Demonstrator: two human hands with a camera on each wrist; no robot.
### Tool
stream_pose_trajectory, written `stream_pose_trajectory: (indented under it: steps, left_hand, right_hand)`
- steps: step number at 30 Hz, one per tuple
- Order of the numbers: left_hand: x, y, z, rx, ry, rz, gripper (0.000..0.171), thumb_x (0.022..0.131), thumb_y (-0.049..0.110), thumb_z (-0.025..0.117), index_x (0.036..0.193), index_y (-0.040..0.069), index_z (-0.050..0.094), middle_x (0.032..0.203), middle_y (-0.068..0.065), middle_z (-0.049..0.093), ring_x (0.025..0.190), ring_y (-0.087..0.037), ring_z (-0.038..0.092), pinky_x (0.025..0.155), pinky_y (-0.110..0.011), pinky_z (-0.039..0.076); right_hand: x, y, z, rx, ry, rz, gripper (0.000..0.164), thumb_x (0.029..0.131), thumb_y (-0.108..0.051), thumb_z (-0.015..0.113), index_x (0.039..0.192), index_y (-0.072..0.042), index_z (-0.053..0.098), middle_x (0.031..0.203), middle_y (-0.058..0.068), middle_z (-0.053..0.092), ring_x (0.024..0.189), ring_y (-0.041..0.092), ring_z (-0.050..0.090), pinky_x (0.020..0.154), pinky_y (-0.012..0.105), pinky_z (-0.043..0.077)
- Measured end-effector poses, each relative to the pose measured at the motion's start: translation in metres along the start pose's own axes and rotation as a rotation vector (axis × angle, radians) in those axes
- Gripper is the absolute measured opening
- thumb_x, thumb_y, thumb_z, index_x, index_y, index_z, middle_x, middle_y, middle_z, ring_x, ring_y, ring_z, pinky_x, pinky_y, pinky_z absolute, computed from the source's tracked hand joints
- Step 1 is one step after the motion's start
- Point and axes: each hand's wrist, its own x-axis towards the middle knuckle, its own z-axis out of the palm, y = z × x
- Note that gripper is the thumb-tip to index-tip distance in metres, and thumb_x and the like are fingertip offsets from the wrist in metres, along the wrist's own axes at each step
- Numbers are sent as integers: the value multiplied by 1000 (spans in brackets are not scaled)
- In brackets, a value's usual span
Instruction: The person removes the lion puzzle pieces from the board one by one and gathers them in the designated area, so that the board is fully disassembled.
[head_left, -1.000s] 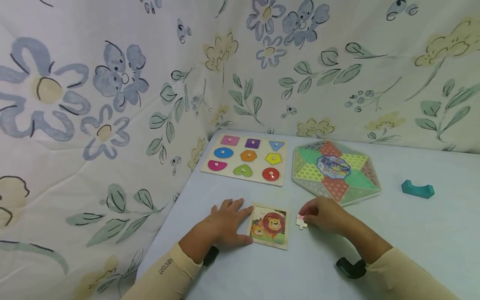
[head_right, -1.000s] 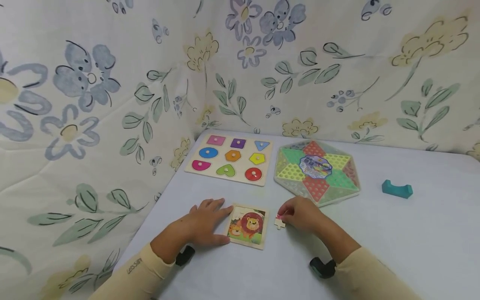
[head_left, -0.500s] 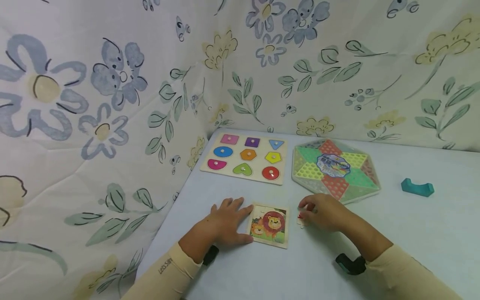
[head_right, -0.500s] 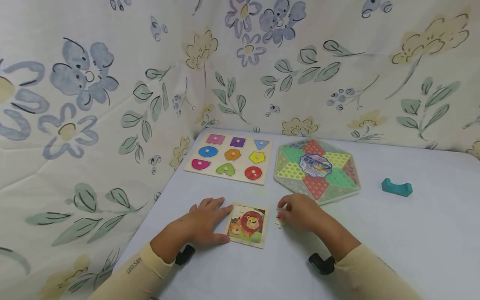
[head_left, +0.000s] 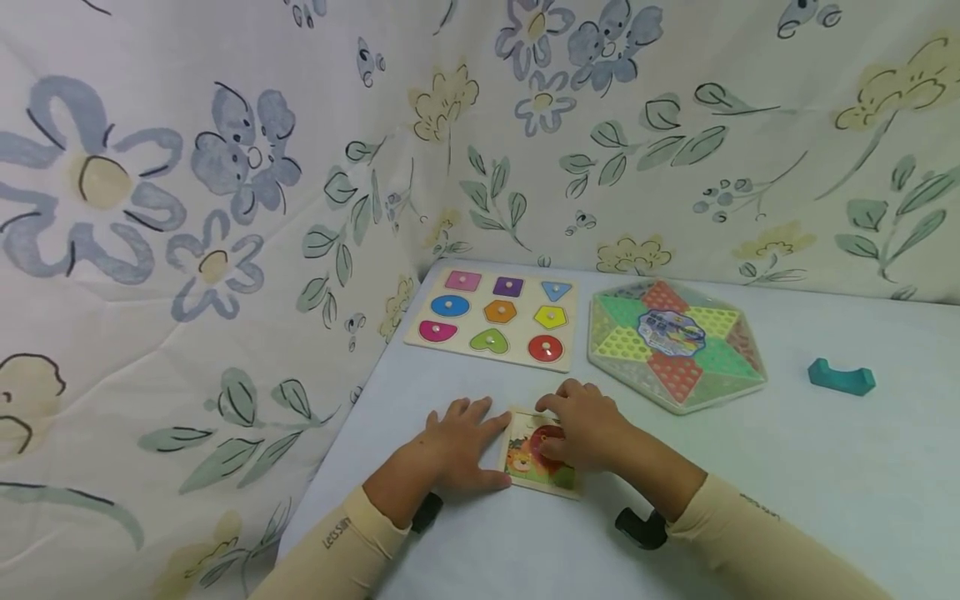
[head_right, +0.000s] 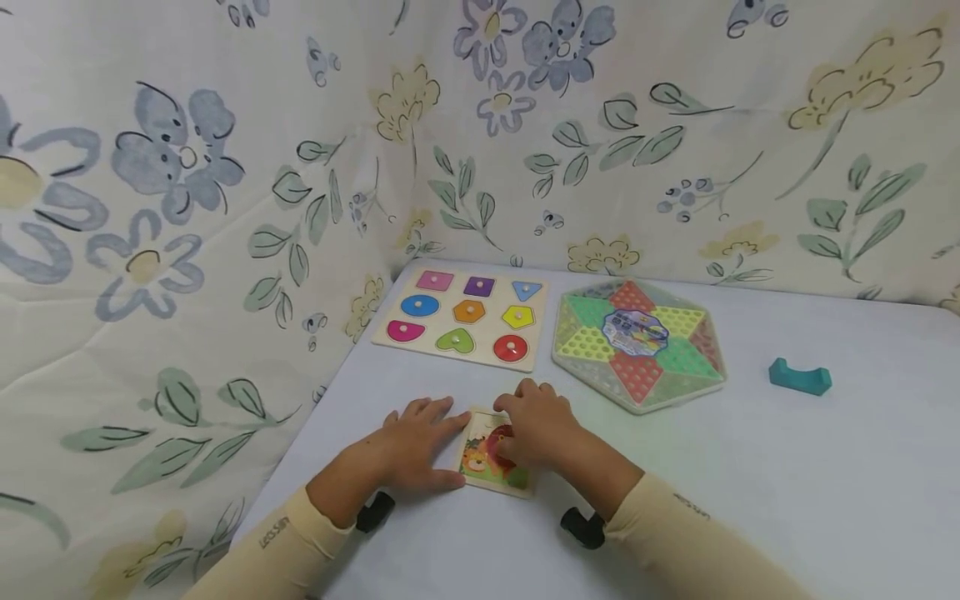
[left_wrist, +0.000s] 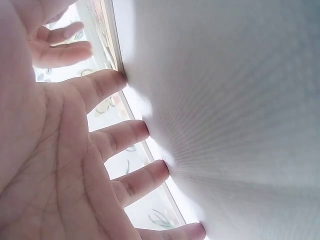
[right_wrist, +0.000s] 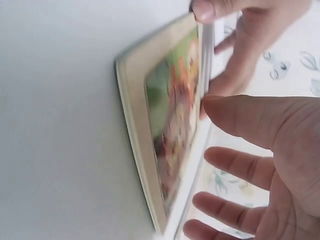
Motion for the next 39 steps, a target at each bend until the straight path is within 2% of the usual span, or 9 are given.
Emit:
stream_pose_trajectory:
  steps: [8,14,20,26,34,39]
  left_hand:
    - [-1,0,-1,-9,-11,-1,90,83,69,70,160,39,33,168,-2,28,153,-36,25,115,-71,30]
    - [-2,2,-3,0,-6,-4,90,83,68,71,160,39,34,168,-2,28,152,-37,25,114,-71,31]
    - [-2,2,-1,3,-5,-9,90,82,68,72,159,39,34,168,-3,28,152,-37,26,114,-71,31]
    - [-1,3,0,10,12,-5,91,83,67,72,159,37,35,167,-4,29,151,-37,27,114,-71,31]
    - [0,3,1,8,4,-13,91,82,67,72,160,37,35,167,-4,29,152,-37,25,114,-71,31]
    - [1,3,1,10,0,-11,91,83,67,71,160,37,34,168,-4,28,152,-38,25,114,-72,30]
  right_hand:
    - [6,-13,12,-37,14,-13,38,82,-41,86,115,-27,72,118,5,59,106,26,51,88,49,49]
    - [6,-14,14,-17,46,-20,39,80,-38,88,112,-24,71,118,6,59,110,28,49,92,50,48]
    - [4,-16,18,0,99,-30,43,77,-35,90,111,-21,69,113,4,62,108,25,51,92,48,49]
    - [0,-16,16,12,107,-65,40,80,-32,89,113,-18,70,109,1,64,102,21,56,96,42,54]
    - [1,-10,14,26,134,-146,27,87,-17,81,113,-16,72,104,0,66,91,15,59,90,35,58]
    - [1,-7,11,61,146,-157,25,90,-11,78,113,-17,72,104,-1,70,95,16,64,93,39,58]
